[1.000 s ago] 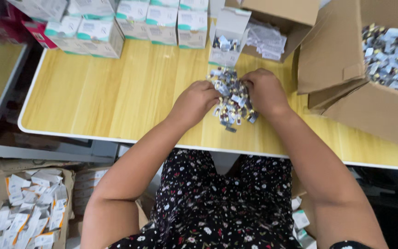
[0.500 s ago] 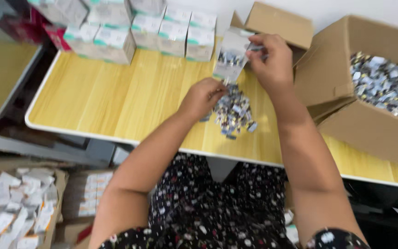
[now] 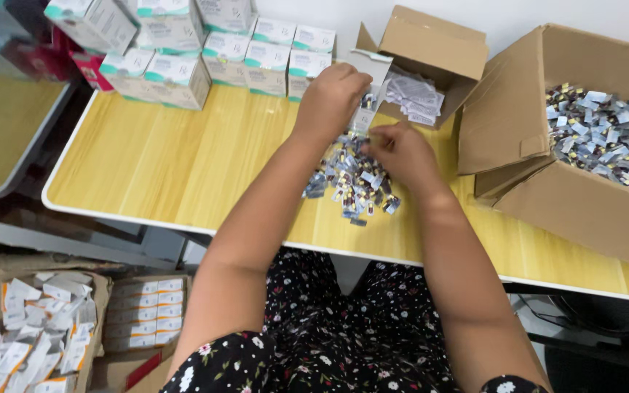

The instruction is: The person places small foil-wrapped items into a small white box, closes the box, and sets it aside. They repeat this process with additional items from a larger cardboard box.

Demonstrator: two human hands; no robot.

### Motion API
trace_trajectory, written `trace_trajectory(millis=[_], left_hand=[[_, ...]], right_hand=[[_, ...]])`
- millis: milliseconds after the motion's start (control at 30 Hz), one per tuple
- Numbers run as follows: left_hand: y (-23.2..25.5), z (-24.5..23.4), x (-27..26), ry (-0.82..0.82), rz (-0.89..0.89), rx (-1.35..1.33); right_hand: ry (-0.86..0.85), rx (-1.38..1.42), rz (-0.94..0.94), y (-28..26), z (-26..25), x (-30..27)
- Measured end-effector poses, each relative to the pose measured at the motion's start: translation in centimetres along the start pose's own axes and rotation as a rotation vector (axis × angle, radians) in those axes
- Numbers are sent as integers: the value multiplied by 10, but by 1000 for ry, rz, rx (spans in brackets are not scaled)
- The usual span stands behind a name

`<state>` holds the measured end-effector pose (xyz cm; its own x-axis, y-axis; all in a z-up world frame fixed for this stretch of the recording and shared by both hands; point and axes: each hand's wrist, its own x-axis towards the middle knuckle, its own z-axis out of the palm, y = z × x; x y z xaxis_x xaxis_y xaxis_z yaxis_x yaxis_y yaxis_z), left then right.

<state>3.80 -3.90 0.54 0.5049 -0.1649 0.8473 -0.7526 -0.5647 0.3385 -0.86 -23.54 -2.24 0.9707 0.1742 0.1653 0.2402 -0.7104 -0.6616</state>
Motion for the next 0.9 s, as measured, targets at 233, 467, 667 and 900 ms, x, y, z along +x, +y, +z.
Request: trace_trajectory(millis=[233,467,667,900], left_hand=[[0,-2,-7,182,49,177],[-18,-38,-5,-256,-598,-22],[-38,-40,-21,-663,-487,102],[-39,-14,-34,-780,-428,73]], right_hand=[[-120,13,-139,3,0,5],[-146,69,-17,5,3,-2],[-98,227,-25,20,4,5],[107,425,-152,-8,-14,29]])
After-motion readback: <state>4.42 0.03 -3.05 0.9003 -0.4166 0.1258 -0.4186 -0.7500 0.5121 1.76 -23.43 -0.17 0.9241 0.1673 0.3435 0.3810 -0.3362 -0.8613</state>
